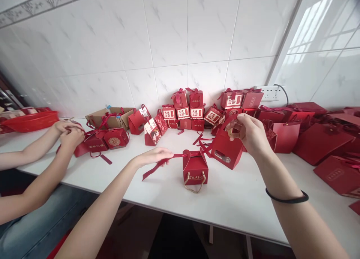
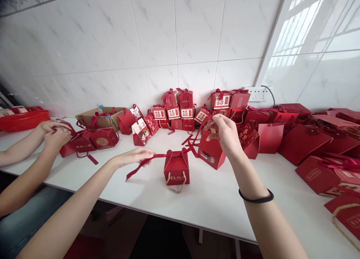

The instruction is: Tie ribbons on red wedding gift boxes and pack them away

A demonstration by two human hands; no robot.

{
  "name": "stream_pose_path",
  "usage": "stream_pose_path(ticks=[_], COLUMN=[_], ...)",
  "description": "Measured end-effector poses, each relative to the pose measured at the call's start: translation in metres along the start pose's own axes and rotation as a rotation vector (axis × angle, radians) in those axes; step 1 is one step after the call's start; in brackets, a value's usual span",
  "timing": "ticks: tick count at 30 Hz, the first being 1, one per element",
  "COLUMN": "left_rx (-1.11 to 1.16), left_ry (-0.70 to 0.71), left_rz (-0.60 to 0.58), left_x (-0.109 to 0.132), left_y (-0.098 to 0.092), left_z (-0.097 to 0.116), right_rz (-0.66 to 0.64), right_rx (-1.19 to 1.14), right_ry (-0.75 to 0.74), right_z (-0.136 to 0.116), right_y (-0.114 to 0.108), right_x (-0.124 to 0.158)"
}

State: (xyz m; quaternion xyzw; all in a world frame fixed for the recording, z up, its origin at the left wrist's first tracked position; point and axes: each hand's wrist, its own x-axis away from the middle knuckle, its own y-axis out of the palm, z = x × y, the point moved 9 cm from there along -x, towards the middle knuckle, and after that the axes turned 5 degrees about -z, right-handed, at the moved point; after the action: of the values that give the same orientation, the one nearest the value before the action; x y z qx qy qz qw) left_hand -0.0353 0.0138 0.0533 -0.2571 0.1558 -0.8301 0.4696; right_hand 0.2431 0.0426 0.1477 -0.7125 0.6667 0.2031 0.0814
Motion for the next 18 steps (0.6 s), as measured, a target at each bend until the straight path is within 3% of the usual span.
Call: stream_pose_path(ticks=[7, 13, 18], left_rx=[0.019, 0.114, 0.222], left_ry=[0.028, 0.052, 0.037], left_rz=[0.081, 0.072, 0.038], left_x=[-0.031, -0.043, -0.045], left_y=[0.009, 0.016, 0.024], left_z=[0.002, -0.002, -0.006], right_rz=[0.016, -0.187, -0.291], right_rx=[0.05, 0.366, 0.479], right_ry=[-0.04, 0.289, 0.377], right_z=[0.012, 0.071, 0.107], right_y=[-0.005, 0.024, 0.039], right_x=[0.007, 0.027, 0.032])
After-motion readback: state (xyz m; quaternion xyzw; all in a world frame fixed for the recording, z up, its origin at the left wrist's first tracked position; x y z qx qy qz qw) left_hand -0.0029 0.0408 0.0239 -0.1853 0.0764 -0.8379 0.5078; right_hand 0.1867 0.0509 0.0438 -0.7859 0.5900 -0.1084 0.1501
